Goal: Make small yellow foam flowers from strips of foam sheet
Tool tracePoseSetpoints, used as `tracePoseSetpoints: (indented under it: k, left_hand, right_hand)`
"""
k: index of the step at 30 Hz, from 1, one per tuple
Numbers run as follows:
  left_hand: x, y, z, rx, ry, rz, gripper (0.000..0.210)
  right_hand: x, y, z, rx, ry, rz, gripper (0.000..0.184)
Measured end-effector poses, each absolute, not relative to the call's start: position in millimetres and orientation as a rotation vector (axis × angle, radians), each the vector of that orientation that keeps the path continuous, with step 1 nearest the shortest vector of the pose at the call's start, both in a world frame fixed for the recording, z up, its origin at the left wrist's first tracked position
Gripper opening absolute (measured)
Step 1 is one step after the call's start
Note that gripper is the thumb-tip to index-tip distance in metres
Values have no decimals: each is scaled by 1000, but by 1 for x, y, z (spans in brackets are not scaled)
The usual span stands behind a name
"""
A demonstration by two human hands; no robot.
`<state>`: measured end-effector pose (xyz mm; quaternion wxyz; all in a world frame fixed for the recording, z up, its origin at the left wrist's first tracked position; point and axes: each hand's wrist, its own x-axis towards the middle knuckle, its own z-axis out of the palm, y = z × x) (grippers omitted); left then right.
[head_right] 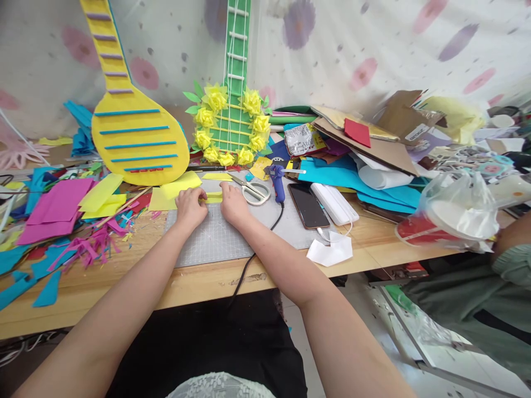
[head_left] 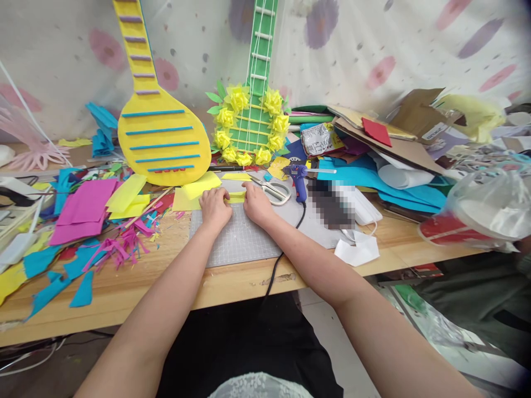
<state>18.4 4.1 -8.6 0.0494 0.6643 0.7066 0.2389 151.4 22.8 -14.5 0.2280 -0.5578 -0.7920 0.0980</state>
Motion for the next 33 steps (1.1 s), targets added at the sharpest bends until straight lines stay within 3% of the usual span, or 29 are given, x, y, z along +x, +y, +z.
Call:
tracePoseSetpoints:
  k: [11,17,22,27,33]
  left_hand:
    - [10,19,5,1934,2135,886,16]
    - [9,49,23,2049,2024,223,22]
    - [13,57,31,2060,1956,24,25]
    - [13,57,32,2018,1880,38,18]
    - [10,43,26,2256,1730,314,12]
  right_hand:
    - [152,24,-16,-1516,-2151,302,47]
    - [154,24,-13,-1538,-2125,338,46]
    - [155,23,-11,-1533,-2122,353,45]
    - [155,21,-10,-1474,-2098,360,46]
    - [156,23,-12,-1372,-2090,230,38]
